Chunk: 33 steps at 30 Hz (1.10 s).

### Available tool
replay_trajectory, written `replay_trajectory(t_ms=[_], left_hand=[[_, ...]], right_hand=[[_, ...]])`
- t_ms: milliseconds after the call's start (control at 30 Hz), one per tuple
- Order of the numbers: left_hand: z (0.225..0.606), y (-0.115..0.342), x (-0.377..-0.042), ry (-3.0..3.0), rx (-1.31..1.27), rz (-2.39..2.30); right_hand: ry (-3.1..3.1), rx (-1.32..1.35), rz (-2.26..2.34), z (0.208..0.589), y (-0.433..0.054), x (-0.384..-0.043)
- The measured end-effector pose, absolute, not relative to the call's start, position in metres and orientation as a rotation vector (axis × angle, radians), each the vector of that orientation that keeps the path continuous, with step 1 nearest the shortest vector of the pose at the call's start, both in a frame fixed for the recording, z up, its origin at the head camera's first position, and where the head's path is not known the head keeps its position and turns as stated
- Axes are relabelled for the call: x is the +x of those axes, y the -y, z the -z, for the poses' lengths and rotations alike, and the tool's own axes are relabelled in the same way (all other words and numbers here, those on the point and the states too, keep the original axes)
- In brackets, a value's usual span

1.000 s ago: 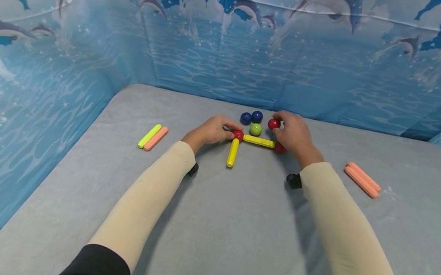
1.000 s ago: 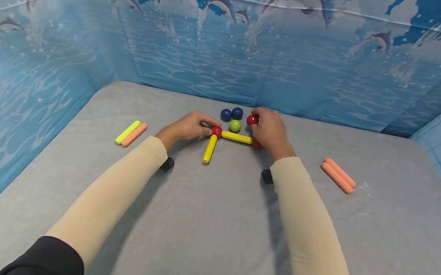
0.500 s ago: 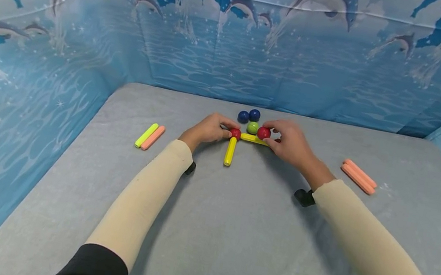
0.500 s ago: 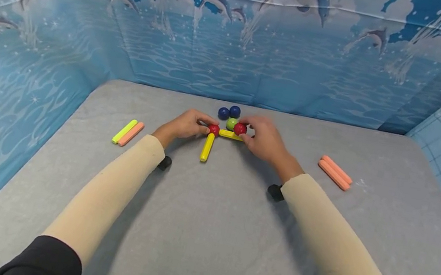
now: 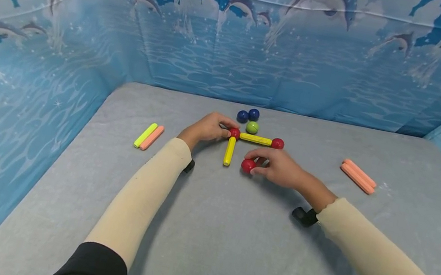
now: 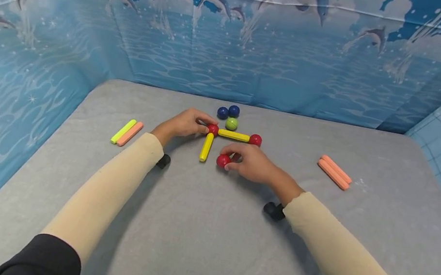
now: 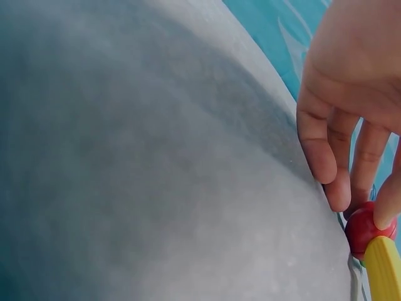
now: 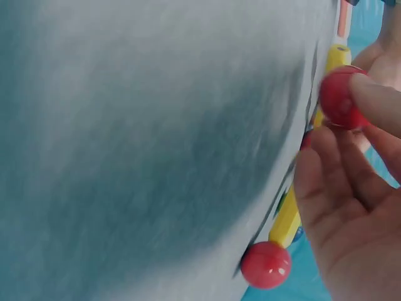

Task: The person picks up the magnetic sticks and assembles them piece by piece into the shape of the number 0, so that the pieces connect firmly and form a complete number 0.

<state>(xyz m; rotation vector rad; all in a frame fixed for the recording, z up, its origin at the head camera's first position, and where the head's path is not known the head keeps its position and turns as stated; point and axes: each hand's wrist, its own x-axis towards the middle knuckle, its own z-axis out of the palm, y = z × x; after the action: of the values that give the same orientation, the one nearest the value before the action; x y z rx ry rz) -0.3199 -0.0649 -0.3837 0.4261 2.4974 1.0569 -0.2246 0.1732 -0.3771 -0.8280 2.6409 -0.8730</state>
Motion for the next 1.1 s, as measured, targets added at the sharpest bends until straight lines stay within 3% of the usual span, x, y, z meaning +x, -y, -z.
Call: replay_trajectory(t_ms=[1100], left_hand=[[0.386, 0.068, -0.320, -2.506, 0.477, -1.055]], right_hand=[[-2.559, -0.867, 1.026, 0.389, -0.128, -0.209]])
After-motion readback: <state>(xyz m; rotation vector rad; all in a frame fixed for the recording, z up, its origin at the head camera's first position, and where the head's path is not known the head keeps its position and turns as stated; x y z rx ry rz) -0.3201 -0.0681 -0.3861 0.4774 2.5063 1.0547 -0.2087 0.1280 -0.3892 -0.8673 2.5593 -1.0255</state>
